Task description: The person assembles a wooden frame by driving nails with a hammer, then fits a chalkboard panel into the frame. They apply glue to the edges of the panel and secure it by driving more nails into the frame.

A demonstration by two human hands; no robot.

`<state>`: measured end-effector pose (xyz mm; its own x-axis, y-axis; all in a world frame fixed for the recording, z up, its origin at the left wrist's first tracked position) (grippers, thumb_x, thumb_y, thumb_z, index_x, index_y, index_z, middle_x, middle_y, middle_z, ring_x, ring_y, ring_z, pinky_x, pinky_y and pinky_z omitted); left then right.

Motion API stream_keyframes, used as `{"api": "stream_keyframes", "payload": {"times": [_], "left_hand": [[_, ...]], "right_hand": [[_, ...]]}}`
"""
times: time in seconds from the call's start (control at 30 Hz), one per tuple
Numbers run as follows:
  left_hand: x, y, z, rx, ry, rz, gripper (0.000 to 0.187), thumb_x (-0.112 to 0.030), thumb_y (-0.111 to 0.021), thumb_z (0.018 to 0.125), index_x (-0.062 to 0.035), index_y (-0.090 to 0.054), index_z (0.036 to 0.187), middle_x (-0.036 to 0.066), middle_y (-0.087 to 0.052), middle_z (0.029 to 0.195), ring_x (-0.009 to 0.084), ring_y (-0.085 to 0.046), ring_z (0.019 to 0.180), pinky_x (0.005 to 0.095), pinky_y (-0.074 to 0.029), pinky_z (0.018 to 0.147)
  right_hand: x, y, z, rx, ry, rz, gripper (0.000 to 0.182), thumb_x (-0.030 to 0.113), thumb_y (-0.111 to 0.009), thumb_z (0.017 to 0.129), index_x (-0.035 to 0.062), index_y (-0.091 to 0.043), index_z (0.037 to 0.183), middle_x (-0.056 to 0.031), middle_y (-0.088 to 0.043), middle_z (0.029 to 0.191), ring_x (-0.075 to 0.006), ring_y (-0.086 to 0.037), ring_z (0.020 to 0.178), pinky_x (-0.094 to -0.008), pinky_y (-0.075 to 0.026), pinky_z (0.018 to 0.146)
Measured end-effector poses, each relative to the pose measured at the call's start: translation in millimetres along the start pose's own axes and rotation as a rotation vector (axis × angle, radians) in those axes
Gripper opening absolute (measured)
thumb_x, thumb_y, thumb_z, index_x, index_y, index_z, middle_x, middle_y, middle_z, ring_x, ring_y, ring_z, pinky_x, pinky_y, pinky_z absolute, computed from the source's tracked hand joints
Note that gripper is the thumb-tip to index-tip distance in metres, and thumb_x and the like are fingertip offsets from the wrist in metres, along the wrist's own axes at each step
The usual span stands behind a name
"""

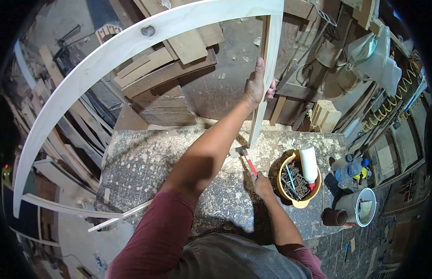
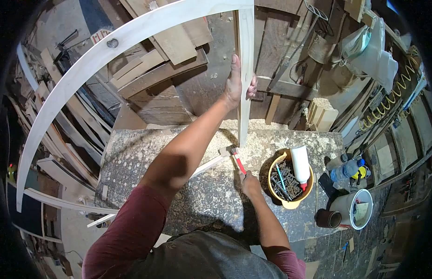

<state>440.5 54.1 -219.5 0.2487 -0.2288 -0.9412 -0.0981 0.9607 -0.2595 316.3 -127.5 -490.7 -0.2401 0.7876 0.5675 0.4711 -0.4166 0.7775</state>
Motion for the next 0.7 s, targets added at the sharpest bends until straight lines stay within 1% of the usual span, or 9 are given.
{"api": "stream_keyframes", "payload": {"times": [0.1,0.2,0.3,0.33,0.37,0.5,0.6,0.63,0.7], "left_hand": [[-3.6,1.8,-4.7,-0.004,0.008,0.049,0.087,-0.089,-0.020,0.072,-0.0088,-0.053,0.062,0.001,-0.048,0.050,0.0106,-0.052,0.047,0.0250,-0.050,0.051],[-0.1,-0.8,-7.1,-0.030,-0.037,-0.114,0.090,-0.081,-0.029,0.079,0.0035,-0.060,0.084,0.010,-0.061,0.069,0.0160,-0.061,0.062,0.0265,-0.053,0.062],[-26.3,15.3,-41.8,-0.342,-0.337,0.372,0.076,-0.063,-0.036,0.092,0.0081,-0.054,0.115,0.019,-0.061,0.108,0.0237,-0.056,0.104,0.0371,-0.042,0.094],[-36.9,27.8,-54.2,-0.195,-0.234,0.402,0.068,-0.058,-0.043,0.092,0.0010,-0.051,0.125,0.019,-0.055,0.120,0.0282,-0.051,0.111,0.0375,-0.038,0.098],[-43.6,38.0,-80.3,-0.414,-0.557,0.615,0.063,-0.057,-0.050,0.089,-0.0063,-0.053,0.126,0.018,-0.049,0.123,0.0316,-0.051,0.108,0.0402,-0.040,0.094],[-182.1,99.6,-300.9,-0.979,-1.022,1.666,0.062,-0.046,-0.058,0.086,-0.0006,-0.047,0.126,0.018,-0.046,0.124,0.0314,-0.048,0.112,0.0436,-0.040,0.094],[-239.5,171.8,-468.8,-1.805,-1.013,1.869,0.068,-0.025,-0.067,0.085,0.0038,-0.030,0.135,0.020,-0.038,0.133,0.0297,-0.037,0.126,0.0382,-0.029,0.108],[-250.2,208.7,-531.9,-1.978,-0.907,1.619,0.073,-0.023,-0.074,0.080,0.0044,-0.033,0.134,0.019,-0.036,0.135,0.0305,-0.029,0.130,0.0408,-0.018,0.111],[-264.1,266.4,-607.7,-2.070,-0.649,1.460,0.086,-0.032,-0.075,0.076,0.0026,-0.026,0.138,0.021,-0.030,0.141,0.0319,-0.032,0.130,0.0405,-0.025,0.108]], "right_hand": [[-7.7,-6.5,1.3,0.000,0.052,-0.012,0.051,0.043,-0.036,0.097,-0.0047,-0.052,0.103,-0.0340,-0.060,0.088,-0.0502,-0.058,0.088,-0.0537,-0.045,0.080],[-3.9,-6.2,1.4,-0.044,0.057,-0.001,0.051,0.044,-0.038,0.095,-0.0038,-0.053,0.105,-0.0326,-0.061,0.089,-0.0489,-0.058,0.088,-0.0535,-0.045,0.077],[-0.4,-2.7,-1.3,-0.045,0.125,0.032,0.049,0.044,-0.041,0.094,-0.0023,-0.056,0.101,-0.0309,-0.062,0.087,-0.0482,-0.059,0.085,-0.0519,-0.046,0.073],[2.8,-1.4,-3.2,-0.036,0.131,0.079,0.049,0.043,-0.041,0.095,-0.0027,-0.056,0.100,-0.0311,-0.061,0.087,-0.0485,-0.059,0.086,-0.0512,-0.046,0.073],[3.1,-1.6,-2.6,-0.033,0.128,0.126,0.048,0.042,-0.040,0.096,-0.0032,-0.056,0.099,-0.0313,-0.061,0.086,-0.0488,-0.058,0.086,-0.0506,-0.046,0.072],[-13.6,-11.5,10.8,-0.099,0.164,0.010,0.050,0.042,-0.039,0.097,-0.0051,-0.055,0.094,-0.0339,-0.059,0.086,-0.0504,-0.056,0.088,-0.0530,-0.043,0.073],[-23.4,-12.6,20.7,-0.067,0.176,-0.038,0.053,0.045,-0.038,0.097,-0.0054,-0.056,0.095,-0.0344,-0.059,0.086,-0.0510,-0.056,0.088,-0.0535,-0.043,0.072],[-25.2,-12.4,22.9,-0.058,0.192,-0.044,0.054,0.046,-0.038,0.096,-0.0055,-0.056,0.095,-0.0346,-0.059,0.086,-0.0512,-0.056,0.087,-0.0537,-0.044,0.072],[-41.5,-18.8,36.1,-0.034,0.186,-0.020,0.055,0.046,-0.039,0.096,-0.0054,-0.057,0.097,-0.0332,-0.060,0.084,-0.0501,-0.058,0.086,-0.0521,-0.044,0.072]]}}
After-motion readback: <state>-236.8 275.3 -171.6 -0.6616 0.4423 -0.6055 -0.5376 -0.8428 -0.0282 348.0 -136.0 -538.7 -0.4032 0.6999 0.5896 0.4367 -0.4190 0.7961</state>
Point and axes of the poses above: each hand's wrist, its own z-axis towards the middle knuckle, its own y-axis out of the back of the hand, x = y × z, the point moved 2 cm from there along z, towards the middle knuckle
